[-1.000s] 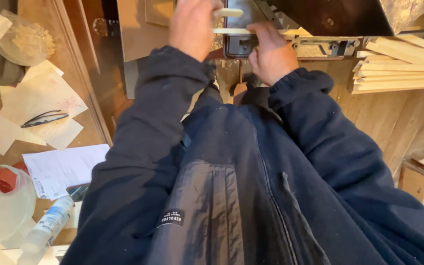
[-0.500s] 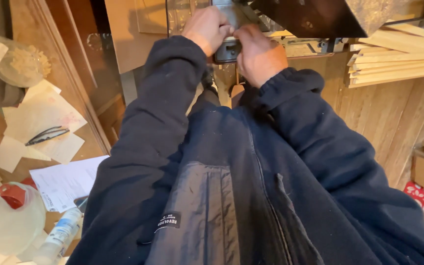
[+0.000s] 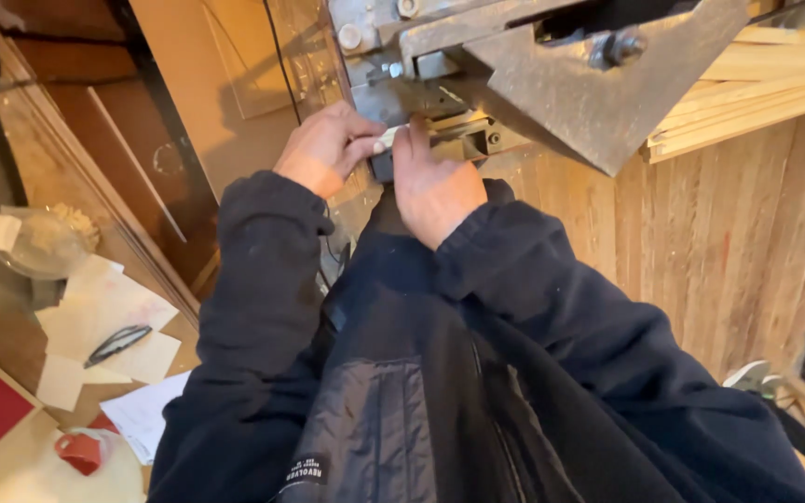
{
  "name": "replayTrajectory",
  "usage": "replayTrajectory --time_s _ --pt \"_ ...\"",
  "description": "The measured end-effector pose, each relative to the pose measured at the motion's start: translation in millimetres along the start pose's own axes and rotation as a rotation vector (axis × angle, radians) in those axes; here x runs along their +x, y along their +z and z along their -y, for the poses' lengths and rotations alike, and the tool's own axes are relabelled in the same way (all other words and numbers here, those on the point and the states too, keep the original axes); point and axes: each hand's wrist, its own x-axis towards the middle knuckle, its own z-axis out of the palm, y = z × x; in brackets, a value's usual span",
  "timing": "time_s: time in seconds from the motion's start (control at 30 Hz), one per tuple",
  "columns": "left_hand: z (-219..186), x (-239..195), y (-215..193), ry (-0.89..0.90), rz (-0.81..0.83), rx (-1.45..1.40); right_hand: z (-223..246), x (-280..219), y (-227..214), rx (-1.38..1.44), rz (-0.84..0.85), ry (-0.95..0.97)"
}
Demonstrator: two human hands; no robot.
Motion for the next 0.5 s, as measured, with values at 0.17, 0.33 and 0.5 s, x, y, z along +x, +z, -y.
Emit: replayTrajectory --time_s 0.17,0.33,0.5 --pt "2 5 -7 0.046 0.053 -0.062 3 3 -1 0.017 0.051 0.033" --pt "6 6 -6 0.033 0.064 -0.085 3 7 -7 0.011 0.061 0.034" --pt "12 8 -3 0.019 0.051 -0.109 3 9 -9 0.058 0.119 0.061"
